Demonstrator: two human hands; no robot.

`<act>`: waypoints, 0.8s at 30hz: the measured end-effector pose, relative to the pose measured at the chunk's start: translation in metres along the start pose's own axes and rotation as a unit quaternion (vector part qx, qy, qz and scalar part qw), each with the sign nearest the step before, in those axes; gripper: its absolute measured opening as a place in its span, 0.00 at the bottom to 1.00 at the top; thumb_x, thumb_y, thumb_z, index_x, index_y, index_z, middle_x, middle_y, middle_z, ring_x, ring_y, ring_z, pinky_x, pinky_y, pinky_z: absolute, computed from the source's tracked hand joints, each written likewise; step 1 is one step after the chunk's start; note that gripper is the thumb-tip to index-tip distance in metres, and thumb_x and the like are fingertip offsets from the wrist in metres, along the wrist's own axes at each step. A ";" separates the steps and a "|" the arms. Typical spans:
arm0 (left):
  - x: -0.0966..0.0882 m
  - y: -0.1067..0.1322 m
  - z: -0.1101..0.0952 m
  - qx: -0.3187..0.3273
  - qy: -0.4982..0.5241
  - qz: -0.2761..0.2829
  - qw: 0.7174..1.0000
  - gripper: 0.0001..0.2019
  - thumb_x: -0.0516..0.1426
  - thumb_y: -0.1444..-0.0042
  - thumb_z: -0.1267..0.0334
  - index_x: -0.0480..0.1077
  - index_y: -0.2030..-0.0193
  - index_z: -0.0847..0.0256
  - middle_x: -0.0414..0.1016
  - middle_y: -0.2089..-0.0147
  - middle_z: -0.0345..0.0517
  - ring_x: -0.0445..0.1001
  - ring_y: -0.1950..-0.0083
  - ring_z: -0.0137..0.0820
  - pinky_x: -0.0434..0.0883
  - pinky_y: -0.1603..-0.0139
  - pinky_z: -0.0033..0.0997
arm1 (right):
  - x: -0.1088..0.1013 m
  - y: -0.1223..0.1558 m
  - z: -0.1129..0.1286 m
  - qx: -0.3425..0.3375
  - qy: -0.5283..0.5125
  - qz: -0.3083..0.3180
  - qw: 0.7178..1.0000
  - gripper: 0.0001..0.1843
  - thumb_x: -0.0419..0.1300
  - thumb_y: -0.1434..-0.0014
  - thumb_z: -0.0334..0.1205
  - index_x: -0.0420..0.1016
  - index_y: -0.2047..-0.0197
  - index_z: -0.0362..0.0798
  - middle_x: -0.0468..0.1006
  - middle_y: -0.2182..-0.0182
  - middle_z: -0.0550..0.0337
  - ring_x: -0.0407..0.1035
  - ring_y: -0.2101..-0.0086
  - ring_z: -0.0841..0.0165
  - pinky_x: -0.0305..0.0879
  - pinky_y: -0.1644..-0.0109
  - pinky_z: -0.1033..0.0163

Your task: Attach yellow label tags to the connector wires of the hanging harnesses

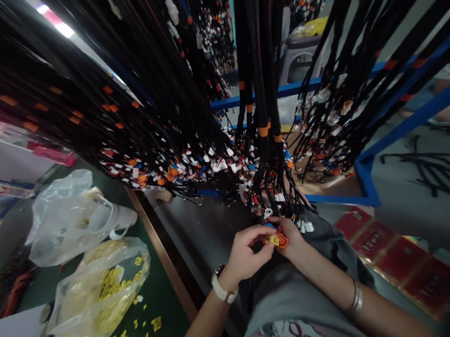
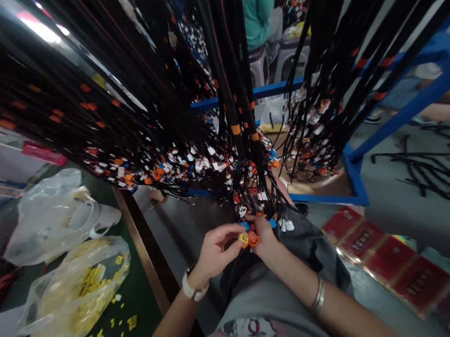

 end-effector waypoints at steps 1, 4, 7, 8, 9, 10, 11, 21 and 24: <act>0.000 -0.002 -0.001 0.017 -0.024 0.004 1.000 0.09 0.55 0.47 0.67 0.72 0.59 0.60 0.75 0.59 0.50 0.72 0.57 0.32 0.69 0.52 0.34 | 0.000 -0.001 -0.001 -0.003 -0.002 -0.011 1.000 0.13 0.51 0.48 0.25 0.60 0.80 0.48 0.64 0.90 0.66 0.60 0.88 0.72 0.62 0.83 0.67; -0.005 -0.005 0.001 0.048 -0.074 0.000 0.996 0.08 0.55 0.46 0.68 0.75 0.61 0.59 0.74 0.57 0.49 0.71 0.54 0.33 0.67 0.49 0.36 | 0.002 -0.003 -0.004 -0.016 -0.006 -0.050 0.999 0.12 0.53 0.47 0.26 0.61 0.79 0.48 0.64 0.90 0.67 0.59 0.89 0.73 0.59 0.85 0.68; -0.013 -0.005 0.009 0.049 -0.089 -0.006 0.995 0.09 0.55 0.45 0.68 0.75 0.61 0.58 0.72 0.56 0.49 0.70 0.53 0.33 0.67 0.49 0.35 | 0.007 -0.003 -0.005 -0.041 -0.004 -0.079 0.996 0.11 0.53 0.48 0.25 0.62 0.77 0.48 0.65 0.89 0.67 0.60 0.88 0.74 0.56 0.87 0.69; -0.015 -0.004 0.012 0.046 -0.091 -0.006 0.995 0.09 0.55 0.45 0.67 0.75 0.61 0.57 0.71 0.55 0.49 0.69 0.52 0.33 0.67 0.49 0.35 | 0.008 -0.003 -0.005 -0.047 -0.002 -0.089 0.995 0.11 0.53 0.48 0.25 0.62 0.77 0.48 0.66 0.89 0.67 0.60 0.88 0.74 0.56 0.87 0.69; -0.017 -0.003 0.016 0.043 -0.093 -0.006 0.995 0.09 0.55 0.45 0.67 0.76 0.61 0.57 0.71 0.55 0.49 0.69 0.52 0.33 0.66 0.49 0.36 | 0.010 -0.003 -0.005 -0.053 0.001 -0.098 0.994 0.11 0.53 0.48 0.24 0.62 0.77 0.48 0.66 0.89 0.67 0.60 0.88 0.74 0.56 0.87 0.69; -0.019 -0.003 0.019 0.040 -0.095 -0.007 0.995 0.09 0.55 0.45 0.67 0.76 0.61 0.57 0.70 0.54 0.49 0.69 0.52 0.34 0.66 0.49 0.36 | 0.011 -0.002 -0.005 -0.058 0.005 -0.106 0.993 0.11 0.53 0.48 0.24 0.62 0.77 0.48 0.66 0.89 0.67 0.60 0.88 0.74 0.57 0.87 0.69; -0.021 -0.002 0.022 0.038 -0.096 -0.010 0.995 0.09 0.55 0.45 0.66 0.76 0.61 0.56 0.70 0.53 0.49 0.69 0.51 0.34 0.66 0.49 0.36 | 0.012 -0.002 -0.005 -0.063 0.008 -0.114 0.991 0.11 0.53 0.48 0.23 0.62 0.77 0.48 0.66 0.89 0.68 0.60 0.89 0.74 0.57 0.86 0.69; -0.030 0.002 0.037 0.041 -0.095 -0.007 0.995 0.08 0.58 0.47 0.65 0.76 0.61 0.55 0.67 0.48 0.49 0.65 0.46 0.37 0.64 0.45 0.41 | 0.020 -0.002 -0.007 -0.115 0.025 -0.166 0.979 0.11 0.55 0.54 0.22 0.63 0.78 0.48 0.66 0.89 0.69 0.57 0.89 0.75 0.55 0.86 0.70; -0.029 0.003 0.036 0.052 -0.136 -0.011 0.989 0.10 0.57 0.47 0.67 0.76 0.59 0.53 0.66 0.47 0.49 0.65 0.46 0.36 0.66 0.48 0.40 | 0.019 -0.004 -0.007 -0.128 0.024 -0.177 0.976 0.10 0.55 0.55 0.23 0.63 0.78 0.48 0.66 0.89 0.70 0.58 0.89 0.75 0.56 0.85 0.69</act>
Point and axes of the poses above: each hand's wrist, its own y-axis away from the middle knuckle, its own x-axis out of the palm, z = x × y, the point moved 4 cm from there along -y, towards the middle knuckle
